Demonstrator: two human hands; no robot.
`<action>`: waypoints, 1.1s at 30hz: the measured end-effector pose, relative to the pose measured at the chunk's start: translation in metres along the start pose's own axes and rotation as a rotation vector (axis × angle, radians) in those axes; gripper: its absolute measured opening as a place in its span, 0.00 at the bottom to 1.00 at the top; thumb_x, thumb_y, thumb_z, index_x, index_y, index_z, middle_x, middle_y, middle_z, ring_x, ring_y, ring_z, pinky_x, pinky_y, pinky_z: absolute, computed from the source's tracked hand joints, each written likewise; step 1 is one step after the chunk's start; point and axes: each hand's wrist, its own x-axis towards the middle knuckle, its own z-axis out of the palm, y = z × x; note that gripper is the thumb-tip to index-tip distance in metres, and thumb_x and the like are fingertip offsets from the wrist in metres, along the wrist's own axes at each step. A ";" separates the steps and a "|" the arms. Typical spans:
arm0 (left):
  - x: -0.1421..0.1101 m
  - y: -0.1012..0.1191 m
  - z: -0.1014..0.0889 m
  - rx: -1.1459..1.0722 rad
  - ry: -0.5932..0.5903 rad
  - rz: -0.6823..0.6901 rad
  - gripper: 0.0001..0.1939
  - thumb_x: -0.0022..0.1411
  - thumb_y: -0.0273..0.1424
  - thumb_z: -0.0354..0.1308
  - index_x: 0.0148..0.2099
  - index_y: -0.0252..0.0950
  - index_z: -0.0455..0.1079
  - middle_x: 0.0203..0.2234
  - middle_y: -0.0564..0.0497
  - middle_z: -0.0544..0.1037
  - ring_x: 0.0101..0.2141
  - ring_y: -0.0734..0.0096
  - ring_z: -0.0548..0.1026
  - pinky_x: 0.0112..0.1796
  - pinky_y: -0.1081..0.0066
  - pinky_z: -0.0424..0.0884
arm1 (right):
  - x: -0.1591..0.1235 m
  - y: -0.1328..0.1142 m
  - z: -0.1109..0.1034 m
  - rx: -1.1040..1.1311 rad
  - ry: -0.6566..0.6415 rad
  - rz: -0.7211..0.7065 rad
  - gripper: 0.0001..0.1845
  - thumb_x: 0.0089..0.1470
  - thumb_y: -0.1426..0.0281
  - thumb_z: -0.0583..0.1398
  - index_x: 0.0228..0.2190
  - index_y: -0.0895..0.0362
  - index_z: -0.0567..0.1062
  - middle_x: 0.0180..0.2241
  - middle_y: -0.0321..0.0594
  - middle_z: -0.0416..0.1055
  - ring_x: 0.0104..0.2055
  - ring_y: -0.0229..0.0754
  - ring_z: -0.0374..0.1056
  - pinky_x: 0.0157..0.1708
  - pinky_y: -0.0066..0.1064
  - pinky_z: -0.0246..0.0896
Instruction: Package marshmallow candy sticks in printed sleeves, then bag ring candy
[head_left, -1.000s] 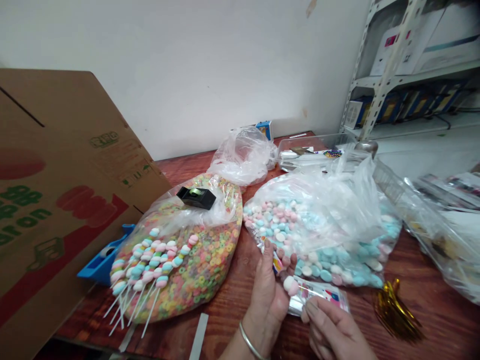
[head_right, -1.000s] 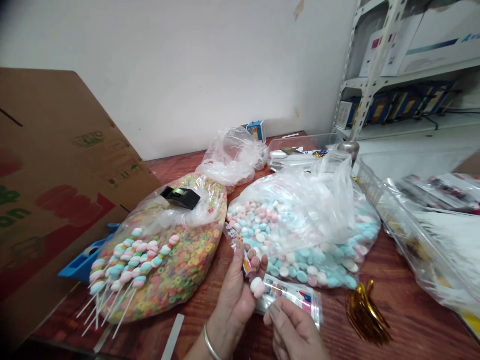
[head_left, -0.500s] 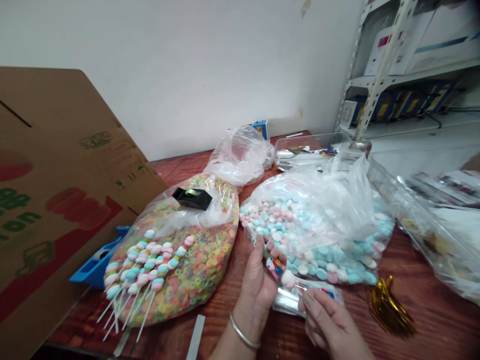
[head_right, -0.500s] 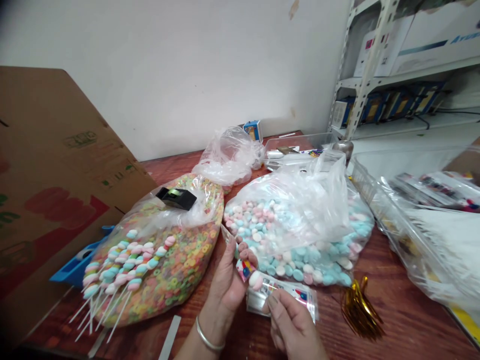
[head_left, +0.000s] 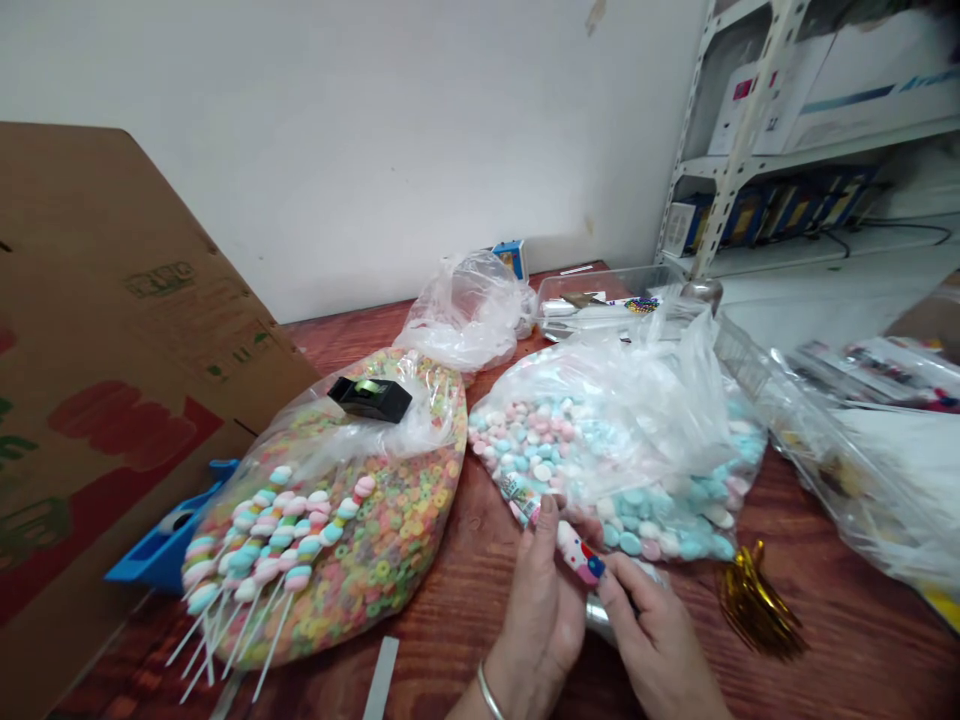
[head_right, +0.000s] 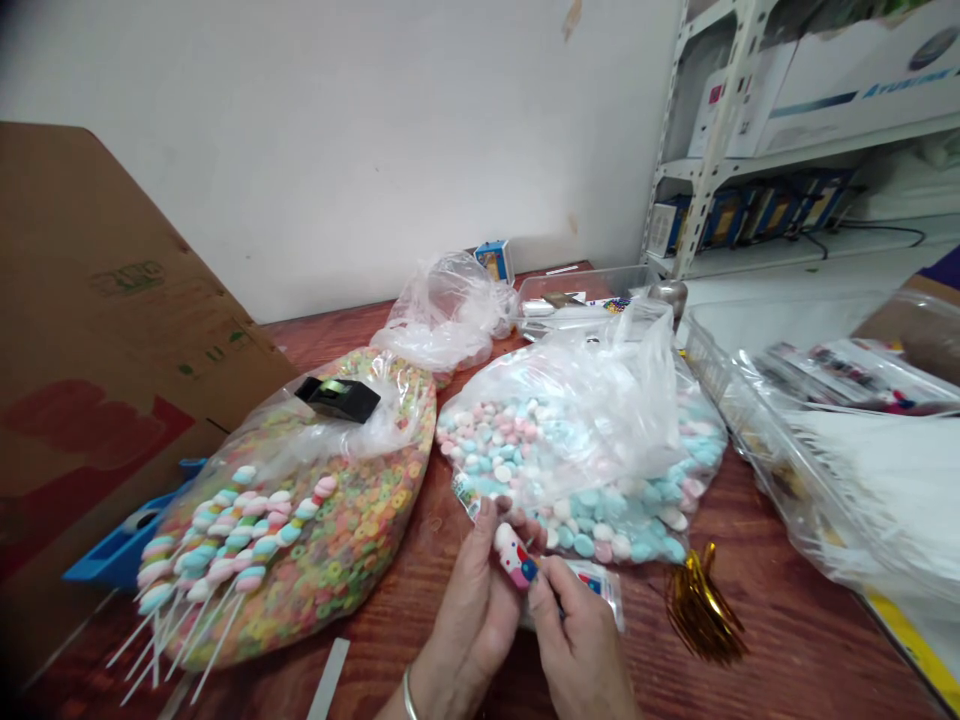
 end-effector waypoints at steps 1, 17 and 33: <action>0.002 0.004 0.000 0.007 0.002 0.022 0.14 0.54 0.36 0.68 0.36 0.33 0.70 0.23 0.53 0.73 0.26 0.73 0.74 0.35 0.71 0.72 | -0.001 -0.001 -0.001 0.019 0.007 0.016 0.17 0.64 0.59 0.52 0.31 0.55 0.73 0.27 0.37 0.73 0.29 0.41 0.67 0.30 0.26 0.61; -0.004 -0.026 -0.015 0.402 0.014 0.023 0.23 0.52 0.46 0.67 0.42 0.32 0.76 0.26 0.50 0.76 0.23 0.75 0.71 0.25 0.77 0.65 | 0.007 0.003 0.013 0.696 0.069 0.360 0.25 0.52 0.48 0.63 0.43 0.52 0.77 0.39 0.40 0.77 0.44 0.45 0.71 0.42 0.30 0.67; 0.000 -0.031 -0.026 0.694 -0.179 0.072 0.14 0.55 0.37 0.66 0.42 0.36 0.80 0.35 0.47 0.82 0.39 0.64 0.76 0.46 0.67 0.68 | -0.006 0.012 -0.005 0.468 0.273 0.159 0.20 0.58 0.50 0.58 0.31 0.54 0.73 0.27 0.35 0.66 0.30 0.38 0.63 0.30 0.27 0.60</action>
